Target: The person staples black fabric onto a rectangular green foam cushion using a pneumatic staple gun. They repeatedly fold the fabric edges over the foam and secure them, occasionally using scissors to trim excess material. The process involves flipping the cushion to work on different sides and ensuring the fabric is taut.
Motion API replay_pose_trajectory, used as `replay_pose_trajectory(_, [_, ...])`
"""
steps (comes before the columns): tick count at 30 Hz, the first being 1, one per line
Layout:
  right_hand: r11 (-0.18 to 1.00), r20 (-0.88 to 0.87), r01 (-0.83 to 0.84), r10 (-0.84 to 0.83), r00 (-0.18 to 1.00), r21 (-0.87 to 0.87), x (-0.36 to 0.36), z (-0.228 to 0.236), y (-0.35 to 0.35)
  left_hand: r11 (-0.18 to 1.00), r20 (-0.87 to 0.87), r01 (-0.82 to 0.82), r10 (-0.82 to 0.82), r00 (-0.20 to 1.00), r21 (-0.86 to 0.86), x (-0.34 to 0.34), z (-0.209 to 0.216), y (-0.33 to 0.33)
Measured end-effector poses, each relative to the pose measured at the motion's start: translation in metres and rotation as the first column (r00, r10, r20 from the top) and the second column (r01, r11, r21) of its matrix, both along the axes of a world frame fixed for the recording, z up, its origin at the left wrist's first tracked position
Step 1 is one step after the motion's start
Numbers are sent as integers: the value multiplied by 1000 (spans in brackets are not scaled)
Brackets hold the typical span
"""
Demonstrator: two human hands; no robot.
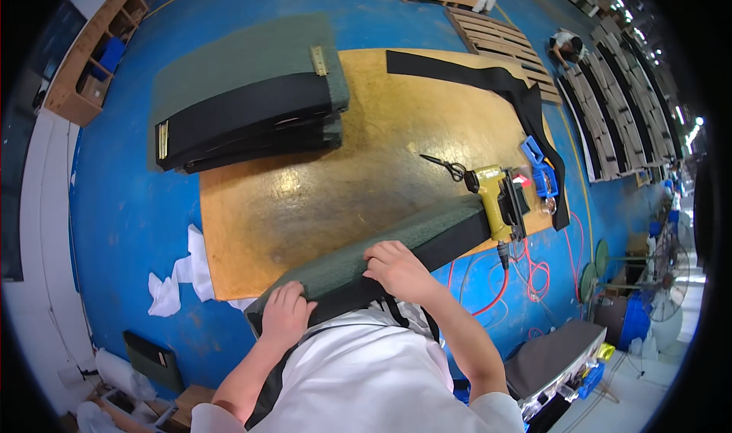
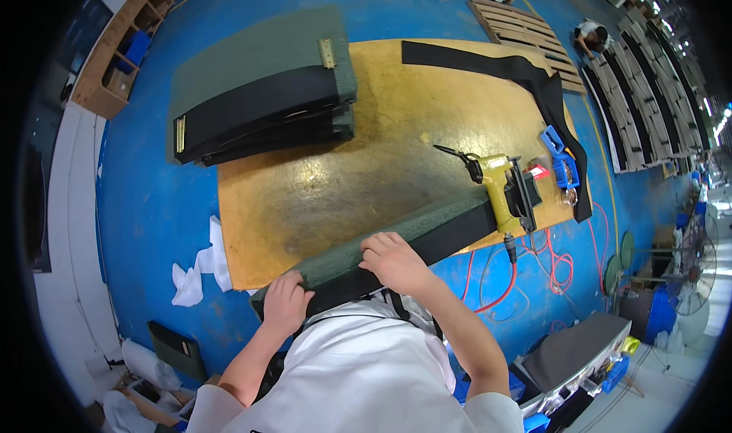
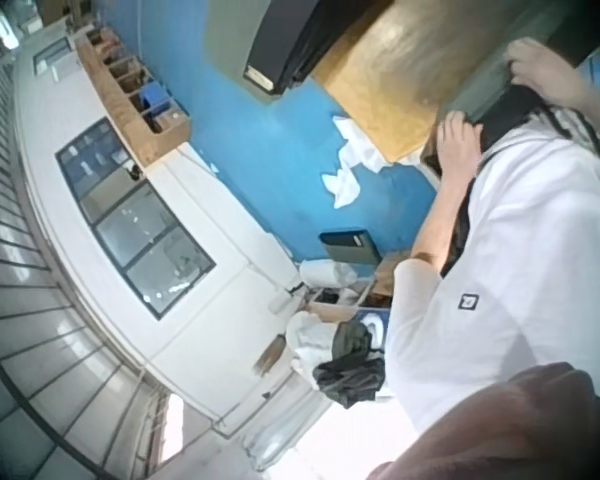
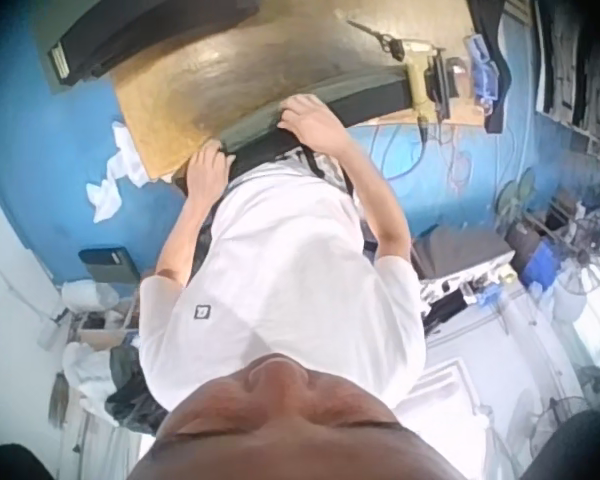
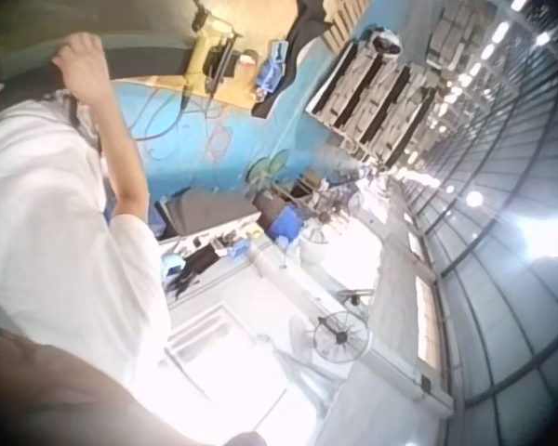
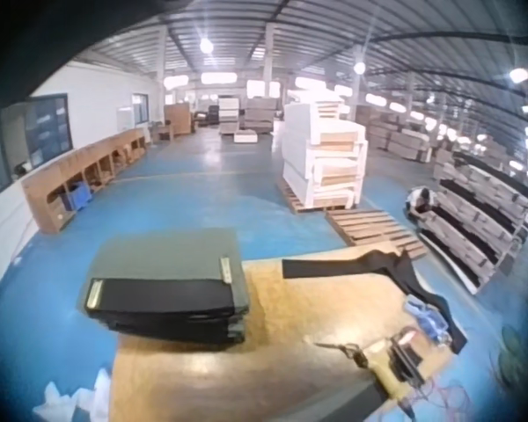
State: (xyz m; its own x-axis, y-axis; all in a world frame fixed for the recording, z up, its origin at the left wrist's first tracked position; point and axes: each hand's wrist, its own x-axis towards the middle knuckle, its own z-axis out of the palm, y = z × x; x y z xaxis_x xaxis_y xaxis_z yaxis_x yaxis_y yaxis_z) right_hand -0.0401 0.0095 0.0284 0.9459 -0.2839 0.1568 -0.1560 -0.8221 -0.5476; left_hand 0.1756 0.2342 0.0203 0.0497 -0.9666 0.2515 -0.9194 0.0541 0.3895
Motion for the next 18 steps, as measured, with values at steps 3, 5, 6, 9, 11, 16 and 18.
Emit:
replay_pose_trajectory(3, [996, -23, 64, -65, 998, -55, -4, -3, 2, 990, 3, -12, 12, 1000, 144, 6, -4, -3])
replay_pose_trajectory(5, [987, -10, 138, -139, 990, -77, -13, -4, -3, 988, 54, -16, 7, 999, 156, 4, -6, -9])
replay_pose_trajectory(6, [981, 17, 173, -173, 985, -82, -19, -5, -8, 993, 65, 2, -9, 998, 119, -4, -6, -16])
replay_pose_trajectory(9, [957, 40, 263, -260, 965, -122, -42, -1, -27, 998, 23, 70, -70, 997, -5, -34, -7, -62])
replay_pose_trajectory(11, [939, 45, 314, -310, 950, -138, -52, 0, -37, 997, -19, 67, -66, 998, 41, -56, -11, -90])
replay_pose_trajectory(16, [670, 302, 722, -661, 686, -173, -96, 9, -75, 999, -81, 40, -38, 996, 34, -96, -24, -141])
replay_pose_trajectory(18, [475, 304, 813, -763, 571, -335, -122, 10, -92, 990, -133, 47, -30, 991, 130, -96, -24, -146])
